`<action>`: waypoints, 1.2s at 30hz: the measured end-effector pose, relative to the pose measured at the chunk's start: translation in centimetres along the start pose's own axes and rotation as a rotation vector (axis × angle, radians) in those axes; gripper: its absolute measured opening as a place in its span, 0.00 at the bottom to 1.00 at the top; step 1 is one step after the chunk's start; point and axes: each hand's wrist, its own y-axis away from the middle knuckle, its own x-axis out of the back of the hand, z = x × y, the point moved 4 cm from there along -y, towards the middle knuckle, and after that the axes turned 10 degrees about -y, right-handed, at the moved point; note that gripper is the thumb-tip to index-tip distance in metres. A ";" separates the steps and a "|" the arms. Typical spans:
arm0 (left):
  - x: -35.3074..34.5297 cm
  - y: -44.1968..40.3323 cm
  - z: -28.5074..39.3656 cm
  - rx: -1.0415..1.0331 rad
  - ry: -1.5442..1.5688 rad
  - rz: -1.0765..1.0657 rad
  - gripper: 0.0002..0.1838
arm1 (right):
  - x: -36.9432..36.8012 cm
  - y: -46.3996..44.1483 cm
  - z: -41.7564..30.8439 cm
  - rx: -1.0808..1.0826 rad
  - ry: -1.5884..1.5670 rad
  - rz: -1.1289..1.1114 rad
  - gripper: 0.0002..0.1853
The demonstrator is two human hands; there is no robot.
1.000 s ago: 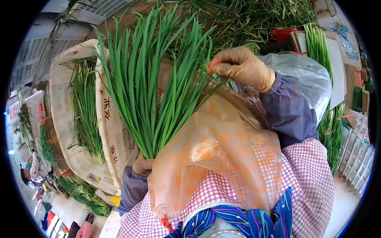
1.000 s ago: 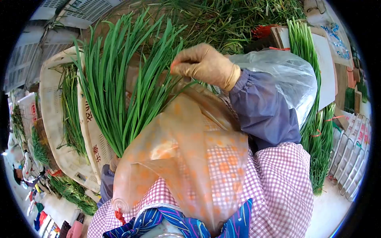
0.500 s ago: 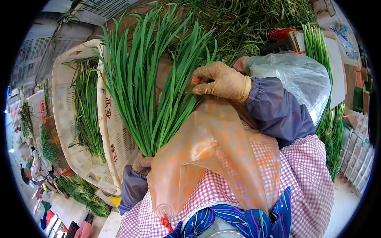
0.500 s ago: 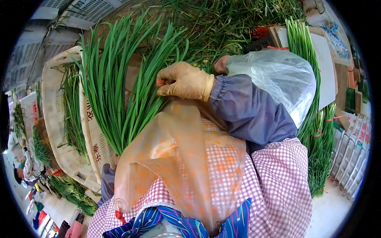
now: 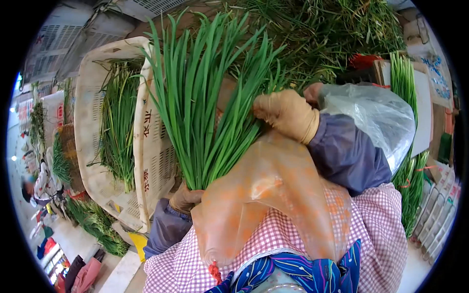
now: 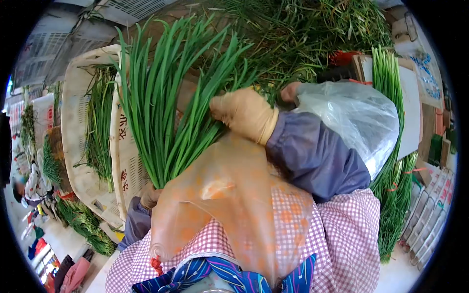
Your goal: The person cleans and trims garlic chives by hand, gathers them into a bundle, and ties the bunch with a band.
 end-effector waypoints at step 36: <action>1.1 0.5 -0.1 0.128 0.232 -0.109 0.37 | 1.2 -7.5 -3.7 0.056 -0.227 0.211 0.14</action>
